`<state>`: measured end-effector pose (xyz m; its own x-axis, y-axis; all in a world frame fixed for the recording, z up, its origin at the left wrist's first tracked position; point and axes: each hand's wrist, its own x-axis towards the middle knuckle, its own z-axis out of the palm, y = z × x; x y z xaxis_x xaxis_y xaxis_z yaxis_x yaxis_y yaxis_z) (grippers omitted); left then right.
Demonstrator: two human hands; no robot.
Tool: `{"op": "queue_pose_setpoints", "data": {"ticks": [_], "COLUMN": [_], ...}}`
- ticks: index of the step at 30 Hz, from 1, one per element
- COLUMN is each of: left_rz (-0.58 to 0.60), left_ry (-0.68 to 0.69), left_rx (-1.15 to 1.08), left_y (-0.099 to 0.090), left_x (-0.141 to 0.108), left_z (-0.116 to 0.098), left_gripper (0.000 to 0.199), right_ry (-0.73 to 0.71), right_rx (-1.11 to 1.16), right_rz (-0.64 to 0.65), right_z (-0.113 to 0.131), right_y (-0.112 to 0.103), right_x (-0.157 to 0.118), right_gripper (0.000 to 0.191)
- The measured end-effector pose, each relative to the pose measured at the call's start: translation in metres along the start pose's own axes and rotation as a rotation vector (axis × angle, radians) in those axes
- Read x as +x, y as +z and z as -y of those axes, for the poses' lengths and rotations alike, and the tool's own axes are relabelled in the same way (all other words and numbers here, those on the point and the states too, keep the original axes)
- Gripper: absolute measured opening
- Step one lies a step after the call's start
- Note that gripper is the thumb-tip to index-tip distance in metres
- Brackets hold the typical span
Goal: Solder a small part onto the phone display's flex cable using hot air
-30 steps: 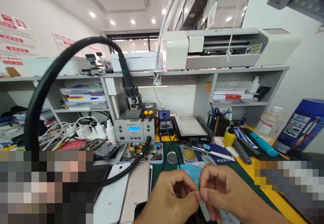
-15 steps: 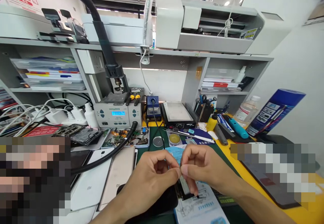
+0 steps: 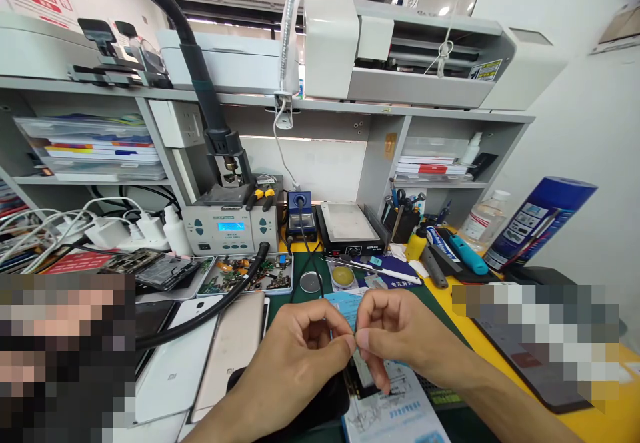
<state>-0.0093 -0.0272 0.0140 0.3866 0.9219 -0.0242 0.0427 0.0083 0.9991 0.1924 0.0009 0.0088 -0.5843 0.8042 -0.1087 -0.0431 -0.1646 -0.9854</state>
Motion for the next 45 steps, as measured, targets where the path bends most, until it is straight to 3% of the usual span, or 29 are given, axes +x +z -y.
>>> {"op": "queue_pose_setpoints", "data": {"ticks": [21,25,32,36,40,45], "left_rz": [-0.028,-0.032,-0.004,-0.102,-0.233,-0.190], "left_ry": [0.013,0.012,0.008,0.026,-0.002,-0.073], "left_rx": [0.020,0.042,0.065,0.175,0.278,0.359], "left_y": [0.000,0.002,-0.003,-0.020,-0.039,-0.044], "left_x": [0.000,0.000,-0.003,-0.006,-0.007,-0.005], "left_z": [-0.001,0.000,0.002,0.004,0.009,0.015], "left_gripper": [0.025,0.025,0.024,0.027,0.031,0.036], "right_ry": [-0.074,-0.047,-0.036,-0.140,-0.151,-0.129], "right_rx": [-0.052,-0.103,-0.066,-0.085,-0.251,-0.374], "right_rz": [-0.029,-0.082,-0.062,-0.158,-0.308,-0.392], "right_z": [0.005,0.007,0.007,0.016,0.024,0.026], "right_y": [0.001,0.003,-0.001,-0.021,-0.041,-0.048], "right_x": [-0.003,-0.006,-0.007,-0.011,-0.017,-0.019], "right_gripper": [0.024,0.022,0.025,0.025,0.025,0.031]}}
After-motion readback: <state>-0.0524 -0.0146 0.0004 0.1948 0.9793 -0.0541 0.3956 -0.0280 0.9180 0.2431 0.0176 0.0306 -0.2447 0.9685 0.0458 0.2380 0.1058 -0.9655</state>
